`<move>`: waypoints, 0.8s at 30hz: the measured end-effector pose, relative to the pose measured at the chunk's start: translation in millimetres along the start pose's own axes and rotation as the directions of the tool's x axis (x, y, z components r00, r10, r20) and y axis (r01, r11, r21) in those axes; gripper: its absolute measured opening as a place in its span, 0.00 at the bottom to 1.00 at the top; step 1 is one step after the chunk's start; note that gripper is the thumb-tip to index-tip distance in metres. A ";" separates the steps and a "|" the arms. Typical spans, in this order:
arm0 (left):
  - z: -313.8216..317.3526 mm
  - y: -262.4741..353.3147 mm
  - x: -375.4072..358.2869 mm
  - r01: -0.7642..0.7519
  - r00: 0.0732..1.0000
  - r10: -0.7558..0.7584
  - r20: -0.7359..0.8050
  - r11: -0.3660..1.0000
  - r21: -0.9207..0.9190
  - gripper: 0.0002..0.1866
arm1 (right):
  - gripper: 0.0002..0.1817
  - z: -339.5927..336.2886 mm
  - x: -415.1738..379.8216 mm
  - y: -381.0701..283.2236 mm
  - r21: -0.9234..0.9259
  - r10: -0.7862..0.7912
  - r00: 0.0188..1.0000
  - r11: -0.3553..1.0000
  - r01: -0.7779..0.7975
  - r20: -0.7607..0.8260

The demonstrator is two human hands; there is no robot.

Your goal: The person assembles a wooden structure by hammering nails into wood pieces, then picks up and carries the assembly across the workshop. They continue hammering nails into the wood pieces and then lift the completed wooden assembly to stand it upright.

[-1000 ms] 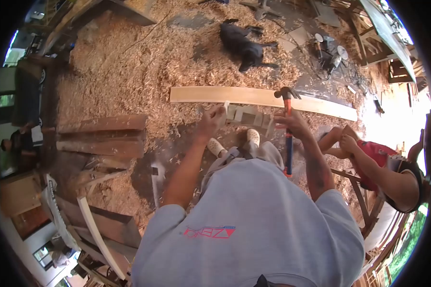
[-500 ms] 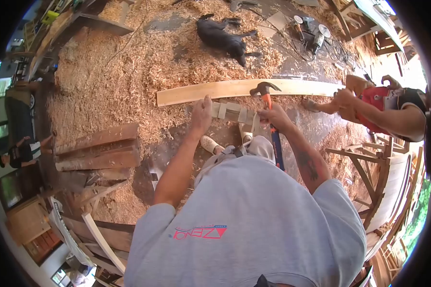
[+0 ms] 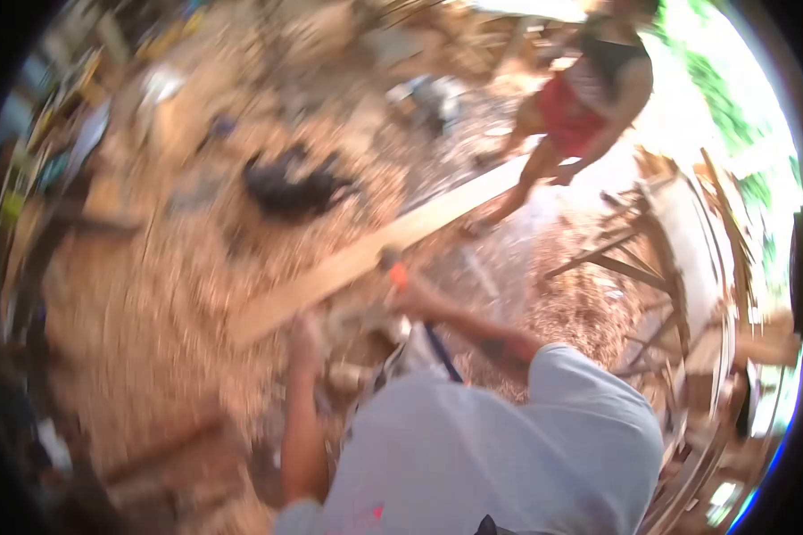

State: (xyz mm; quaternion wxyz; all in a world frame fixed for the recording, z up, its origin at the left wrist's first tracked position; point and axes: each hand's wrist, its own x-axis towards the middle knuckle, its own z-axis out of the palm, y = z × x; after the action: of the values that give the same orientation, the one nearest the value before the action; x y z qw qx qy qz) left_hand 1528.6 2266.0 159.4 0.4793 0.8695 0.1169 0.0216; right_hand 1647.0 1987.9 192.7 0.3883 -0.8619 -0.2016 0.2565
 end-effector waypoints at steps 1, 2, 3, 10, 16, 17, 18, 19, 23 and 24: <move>4.8 -3.5 4.3 0.352 0.934 -0.356 0.036 0.895 -0.275 0.34 | 0.28 8.1 4.9 3.1 -0.057 0.208 0.978 0.977 -0.207 0.012; 9.3 -11.1 8.3 0.231 0.973 -0.229 0.033 0.958 -0.172 0.25 | 0.29 -8.2 -10.6 -27.2 0.138 0.335 0.938 0.929 -0.345 0.089; 9.0 8.2 14.0 0.319 0.948 -0.315 0.051 0.923 -0.216 0.26 | 0.28 -6.1 -15.4 -36.4 0.108 0.345 0.939 0.933 -0.342 -0.006; -6.2 7.7 22.1 0.438 0.884 -0.193 0.426 0.663 -0.608 0.36 | 0.31 -8.5 -5.8 -21.1 0.072 0.296 0.945 0.955 -0.289 -0.139; 4.3 4.7 2.5 0.259 0.818 0.111 0.564 0.804 -0.535 0.55 | 0.32 -19.4 7.2 -12.0 0.277 0.424 0.899 0.881 -0.383 -0.105; 13.5 -9.0 -1.4 0.258 0.826 0.102 0.555 0.807 -0.532 0.55 | 0.32 -19.6 9.2 -8.4 0.276 0.414 0.905 0.885 -0.375 -0.096; 23.9 -14.1 -6.5 0.118 0.876 0.179 0.448 0.822 -0.557 0.52 | 0.32 -20.3 11.7 -3.9 0.215 0.411 0.906 0.898 -0.384 -0.102; 38.7 -17.4 -6.8 -0.029 0.907 0.258 0.332 0.826 -0.562 0.49 | 0.32 -24.0 12.8 2.6 0.151 0.402 0.909 0.910 -0.385 -0.106; 29.2 48.0 -0.6 0.322 0.831 -0.366 0.419 0.931 0.174 0.20 | 0.25 -35.6 8.8 43.5 0.242 0.274 0.954 0.940 -0.239 -0.120; 25.1 60.4 2.2 0.171 0.880 -0.219 0.422 0.974 0.150 0.18 | 0.28 2.3 23.2 128.9 0.015 -0.064 0.957 0.997 0.071 -0.284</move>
State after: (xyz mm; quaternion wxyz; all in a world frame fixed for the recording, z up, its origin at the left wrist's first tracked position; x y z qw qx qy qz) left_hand 1545.4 2214.7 196.4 0.4452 0.8607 0.0949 -0.2281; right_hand 1683.1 1922.3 85.1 0.4325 -0.8773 -0.1702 0.1196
